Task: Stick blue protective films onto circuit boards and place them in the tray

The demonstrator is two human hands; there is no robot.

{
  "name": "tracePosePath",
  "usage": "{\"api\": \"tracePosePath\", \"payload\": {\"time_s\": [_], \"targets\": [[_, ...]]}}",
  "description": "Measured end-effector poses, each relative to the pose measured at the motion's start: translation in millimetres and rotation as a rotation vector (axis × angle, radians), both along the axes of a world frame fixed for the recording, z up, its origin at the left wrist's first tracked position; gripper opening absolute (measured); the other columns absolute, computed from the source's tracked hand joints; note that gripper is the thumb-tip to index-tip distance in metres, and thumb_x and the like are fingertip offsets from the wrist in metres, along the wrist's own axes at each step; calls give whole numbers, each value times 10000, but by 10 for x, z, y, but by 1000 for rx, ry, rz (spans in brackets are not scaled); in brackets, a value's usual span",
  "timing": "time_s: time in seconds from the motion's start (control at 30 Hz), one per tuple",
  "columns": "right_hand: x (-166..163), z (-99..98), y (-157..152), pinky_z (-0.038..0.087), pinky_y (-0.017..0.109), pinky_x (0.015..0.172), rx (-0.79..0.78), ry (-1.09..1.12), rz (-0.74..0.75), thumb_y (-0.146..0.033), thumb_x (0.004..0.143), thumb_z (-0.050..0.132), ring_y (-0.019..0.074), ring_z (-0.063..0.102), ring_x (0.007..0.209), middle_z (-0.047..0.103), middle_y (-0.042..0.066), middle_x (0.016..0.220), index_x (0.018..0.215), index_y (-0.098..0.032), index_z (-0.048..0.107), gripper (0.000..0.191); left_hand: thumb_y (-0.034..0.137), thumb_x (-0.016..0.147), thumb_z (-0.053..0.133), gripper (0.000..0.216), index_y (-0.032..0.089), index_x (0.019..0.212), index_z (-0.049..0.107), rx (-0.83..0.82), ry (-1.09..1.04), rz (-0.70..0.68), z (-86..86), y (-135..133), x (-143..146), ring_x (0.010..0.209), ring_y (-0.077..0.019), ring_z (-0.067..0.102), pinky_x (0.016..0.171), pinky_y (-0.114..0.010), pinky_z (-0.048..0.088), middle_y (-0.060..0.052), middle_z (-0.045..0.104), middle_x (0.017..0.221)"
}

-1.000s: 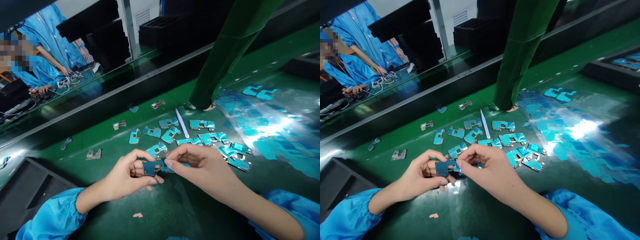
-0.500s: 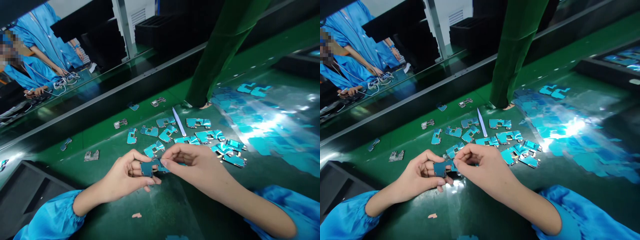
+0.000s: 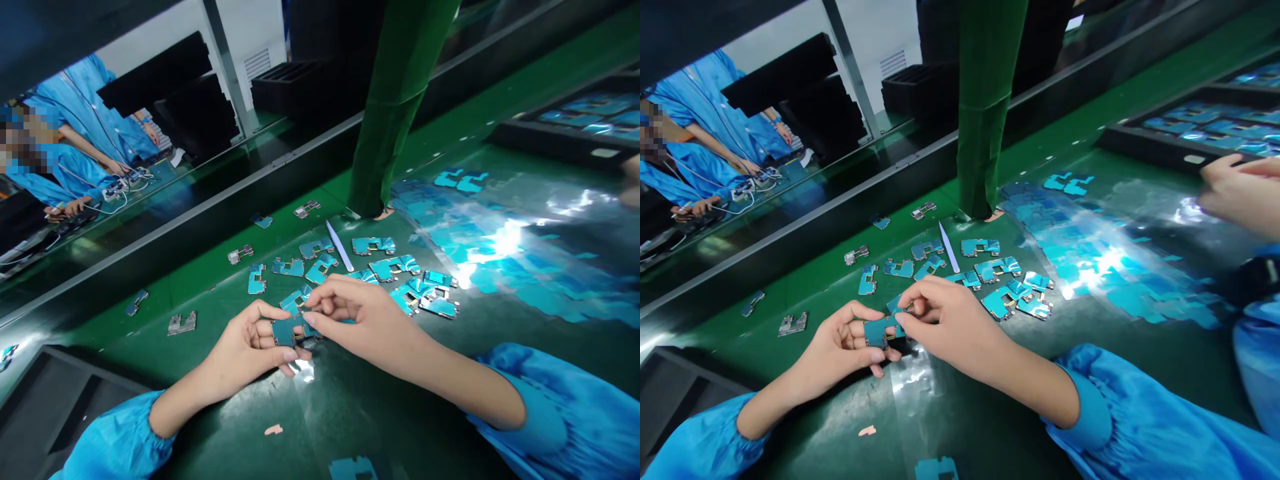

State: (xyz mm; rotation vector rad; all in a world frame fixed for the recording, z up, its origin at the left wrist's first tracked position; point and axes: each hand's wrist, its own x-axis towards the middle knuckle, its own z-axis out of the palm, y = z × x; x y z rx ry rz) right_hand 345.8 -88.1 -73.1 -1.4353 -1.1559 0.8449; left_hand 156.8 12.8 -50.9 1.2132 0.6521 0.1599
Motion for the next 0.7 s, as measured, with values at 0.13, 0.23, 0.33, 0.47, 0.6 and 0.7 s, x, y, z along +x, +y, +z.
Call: {"api": "tracePosePath", "payload": {"time_s": [0.13, 0.23, 0.33, 0.47, 0.6, 0.7], "targets": [[-38, -11, 28, 531, 237, 595, -82, 12, 36, -284, 793, 743, 126, 625, 698, 623, 20, 885, 1087, -188, 657, 321, 294, 740, 872, 512, 169, 1056, 490, 67, 24, 1, -16, 4, -30, 811, -245, 770, 627, -268, 616, -91, 768, 853], [-26, -15, 57, 456, 204, 540, -83, 29, 104, -286, 783, 781, 98, 574, 597, 584, -45, 696, 1019, -185, 673, 278, 341, 716, 887, 550, 167, 1061, 495, 140, 57, 16, -23, 36, -33, 732, -211, 758, 620, -254, 601, -89, 768, 836], [16, -30, 62, 461, 206, 509, -82, 168, 156, -351, 756, 823, 103, 579, 546, 571, -64, 639, 958, -173, 650, 320, 461, 734, 852, 602, 168, 1116, 491, 216, 63, -3, -48, 85, -17, 636, -191, 728, 578, -254, 582, -73, 755, 762], [27, 13, 26, 495, 221, 529, -96, 233, 227, -379, 770, 822, 117, 607, 553, 614, -51, 654, 964, -166, 634, 344, 616, 808, 712, 561, 179, 1082, 493, 279, 127, -71, -73, 74, -9, 514, -202, 682, 449, -246, 510, -50, 715, 650], [75, 186, -60, 467, 208, 614, 61, -204, 306, -334, 835, 794, 114, 621, 649, 643, -39, 715, 996, -171, 700, 247, 587, 900, 599, 452, 194, 1122, 562, 463, 152, -295, 104, 59, -48, 642, -208, 710, 576, -282, 552, -66, 741, 777], [110, 309, -288, 498, 252, 729, 106, -675, 258, -284, 933, 695, 160, 664, 778, 695, 29, 844, 1020, -163, 722, 151, 554, 939, 518, 433, 208, 1142, 681, 728, 245, -440, 392, 290, -200, 747, -223, 713, 731, -320, 567, -79, 751, 901]]}}
